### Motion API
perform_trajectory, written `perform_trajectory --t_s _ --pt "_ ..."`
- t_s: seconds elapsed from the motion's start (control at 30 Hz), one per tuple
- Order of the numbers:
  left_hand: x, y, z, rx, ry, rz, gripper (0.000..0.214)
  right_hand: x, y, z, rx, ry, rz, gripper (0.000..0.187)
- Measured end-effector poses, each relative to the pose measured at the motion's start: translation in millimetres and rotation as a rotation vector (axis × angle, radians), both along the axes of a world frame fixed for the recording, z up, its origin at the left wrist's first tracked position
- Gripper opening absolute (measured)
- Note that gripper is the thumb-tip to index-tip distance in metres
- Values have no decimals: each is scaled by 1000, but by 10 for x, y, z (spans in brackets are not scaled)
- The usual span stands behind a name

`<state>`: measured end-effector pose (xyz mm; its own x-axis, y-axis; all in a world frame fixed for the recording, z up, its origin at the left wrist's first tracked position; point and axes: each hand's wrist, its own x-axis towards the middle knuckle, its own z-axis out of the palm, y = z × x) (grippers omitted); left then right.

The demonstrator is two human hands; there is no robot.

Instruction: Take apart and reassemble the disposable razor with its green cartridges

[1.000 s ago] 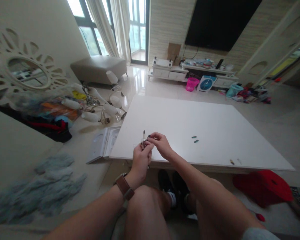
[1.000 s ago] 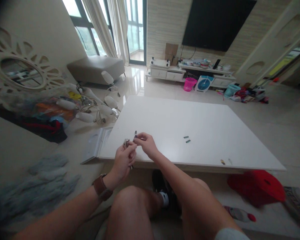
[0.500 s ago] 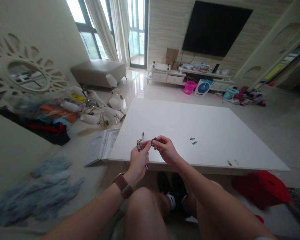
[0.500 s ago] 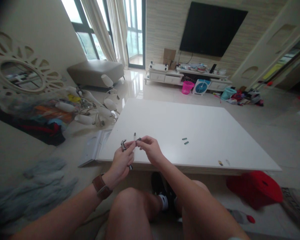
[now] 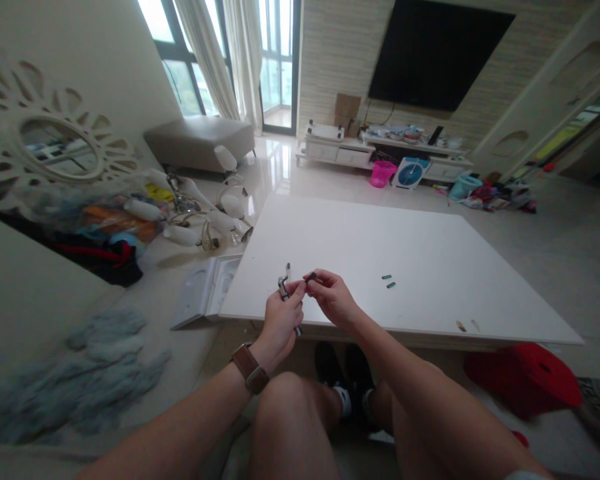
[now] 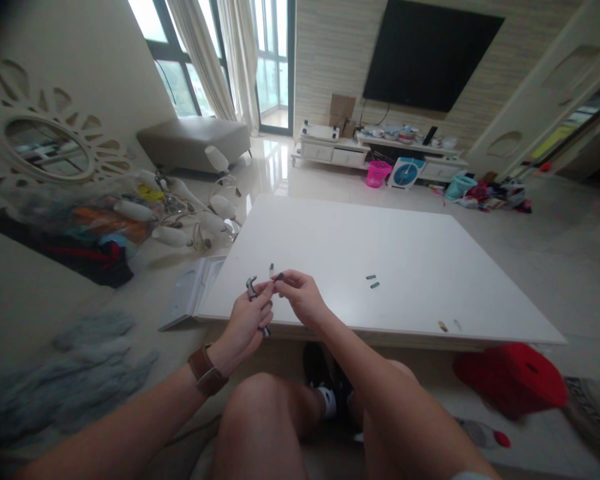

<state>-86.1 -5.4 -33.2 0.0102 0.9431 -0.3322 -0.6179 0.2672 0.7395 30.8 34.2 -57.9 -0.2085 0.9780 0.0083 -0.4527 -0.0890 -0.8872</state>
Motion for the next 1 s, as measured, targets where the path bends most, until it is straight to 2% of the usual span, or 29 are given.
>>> perform_trajectory --t_s 0.17,0.33,0.57,0.77,1.0 --pt "-8 -6 -1 3 9 -16 50 8 2 -9 -7 -2 14 22" --pt "-9 4 7 15 21 -13 48 18 -19 65 -23 -5 17 24" --pt "2 14 1 8 72 57 49 57 -19 88 -88 51 55 29" --pt "-23 27 -2 2 56 109 51 71 -46 92 -57 16 112 25" --pt "-49 34 19 -26 31 113 53 108 -37 60 34 -98 114 24"
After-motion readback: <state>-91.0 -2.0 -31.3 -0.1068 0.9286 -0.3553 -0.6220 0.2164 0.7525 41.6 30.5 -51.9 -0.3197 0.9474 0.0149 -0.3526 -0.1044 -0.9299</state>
